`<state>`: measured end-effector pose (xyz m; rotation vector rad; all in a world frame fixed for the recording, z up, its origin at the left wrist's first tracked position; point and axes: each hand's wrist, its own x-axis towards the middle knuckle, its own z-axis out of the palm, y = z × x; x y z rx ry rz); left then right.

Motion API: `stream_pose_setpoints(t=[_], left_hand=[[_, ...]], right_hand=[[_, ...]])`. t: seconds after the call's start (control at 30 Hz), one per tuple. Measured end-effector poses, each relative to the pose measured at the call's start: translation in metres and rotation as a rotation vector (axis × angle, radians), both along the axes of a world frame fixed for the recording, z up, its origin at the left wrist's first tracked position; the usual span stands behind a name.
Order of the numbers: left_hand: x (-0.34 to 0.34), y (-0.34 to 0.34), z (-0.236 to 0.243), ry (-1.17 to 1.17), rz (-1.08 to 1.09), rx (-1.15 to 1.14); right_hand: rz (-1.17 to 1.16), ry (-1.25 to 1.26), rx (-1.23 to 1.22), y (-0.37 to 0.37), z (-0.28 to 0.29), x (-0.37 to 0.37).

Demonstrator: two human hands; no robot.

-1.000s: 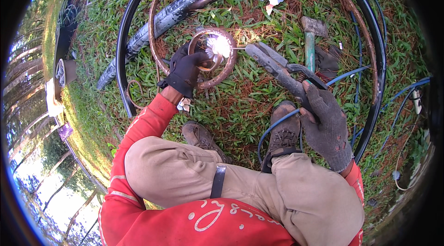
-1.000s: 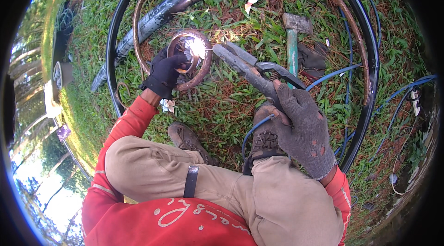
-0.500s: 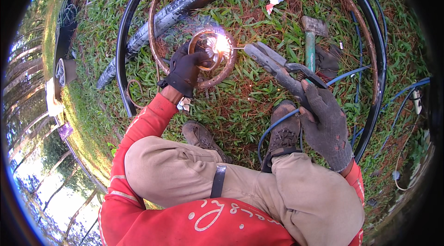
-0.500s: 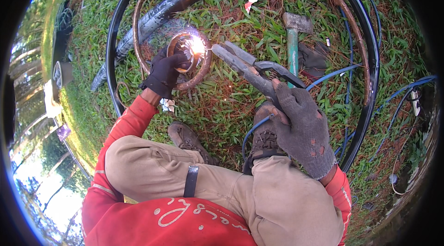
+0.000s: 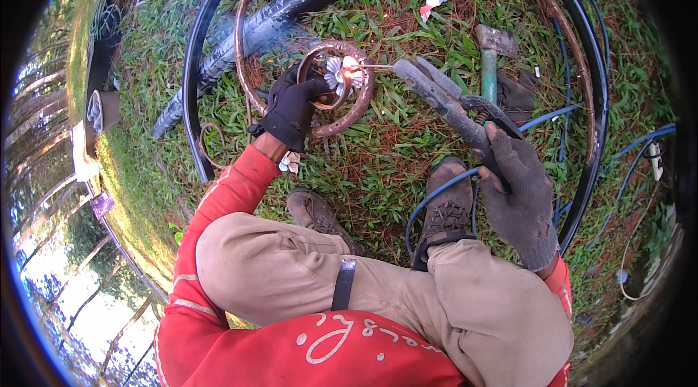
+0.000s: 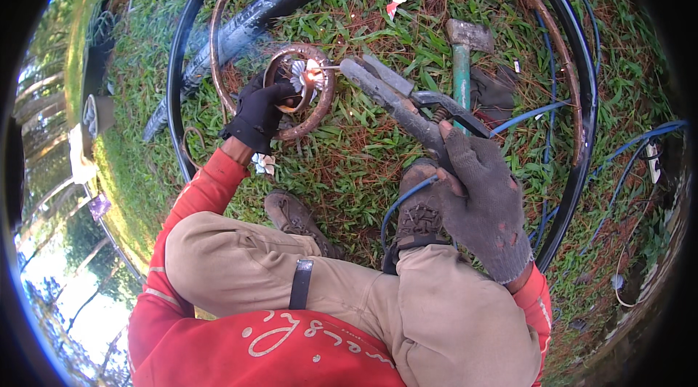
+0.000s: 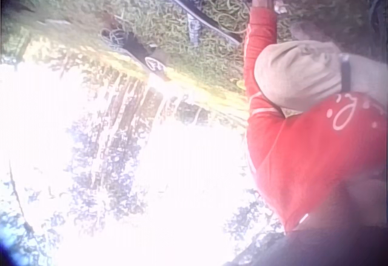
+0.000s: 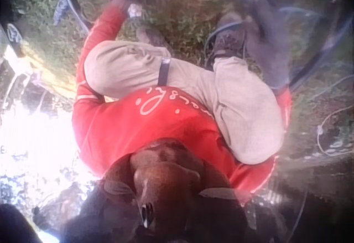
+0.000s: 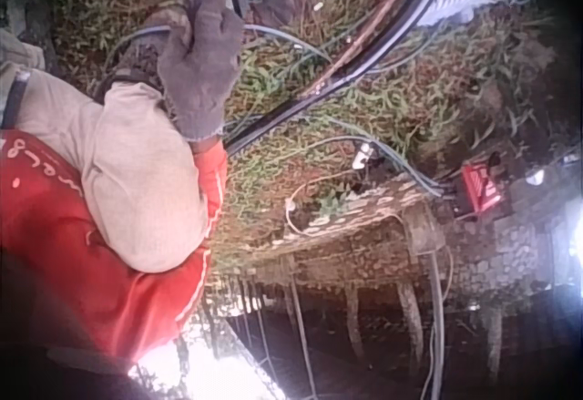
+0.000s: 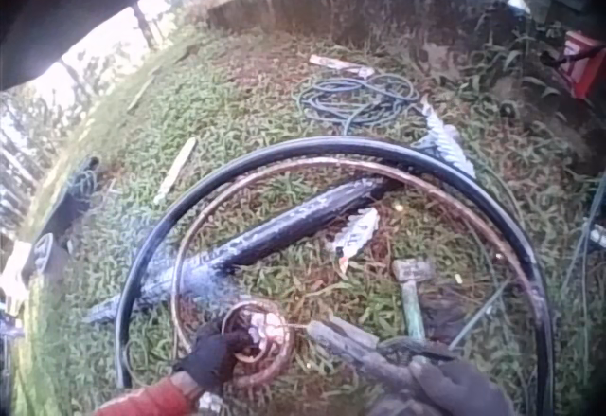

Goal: The person prepares a circular metal frame by hammering and removing excess material, then positions a small metal flower inside it and welds it into place using an electrode holder.

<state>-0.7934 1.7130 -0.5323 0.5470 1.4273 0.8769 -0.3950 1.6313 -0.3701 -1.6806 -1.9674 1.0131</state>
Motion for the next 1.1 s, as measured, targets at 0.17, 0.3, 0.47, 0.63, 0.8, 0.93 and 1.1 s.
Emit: stream_pose_setpoints(t=[0.17,0.3,0.47,0.63,0.8,0.93,1.1], left_hand=[[0.000,0.001,0.001,0.044,-0.050,0.005],[-0.004,0.001,-0.003,0.011,-0.082,0.012],[0.002,0.000,0.005,0.021,-0.053,0.018],[0.000,0.000,0.002,0.070,-0.100,0.033],[0.004,0.002,0.007,0.073,-0.070,0.006],[-0.003,0.000,0.003,-0.002,-0.056,0.003],[0.012,0.000,0.013,-0.071,0.049,-0.008]], right_hand=[[0.017,0.005,0.024,-0.002,-0.005,0.002],[0.025,-0.006,0.039,-0.001,-0.005,0.000],[0.051,-0.027,0.030,-0.001,-0.005,0.000],[0.058,-0.009,0.023,-0.001,-0.005,-0.001],[0.064,-0.023,0.015,-0.001,-0.005,0.000],[0.072,-0.020,0.052,-0.002,-0.010,0.002],[0.055,-0.021,0.027,-0.003,-0.011,0.000]])
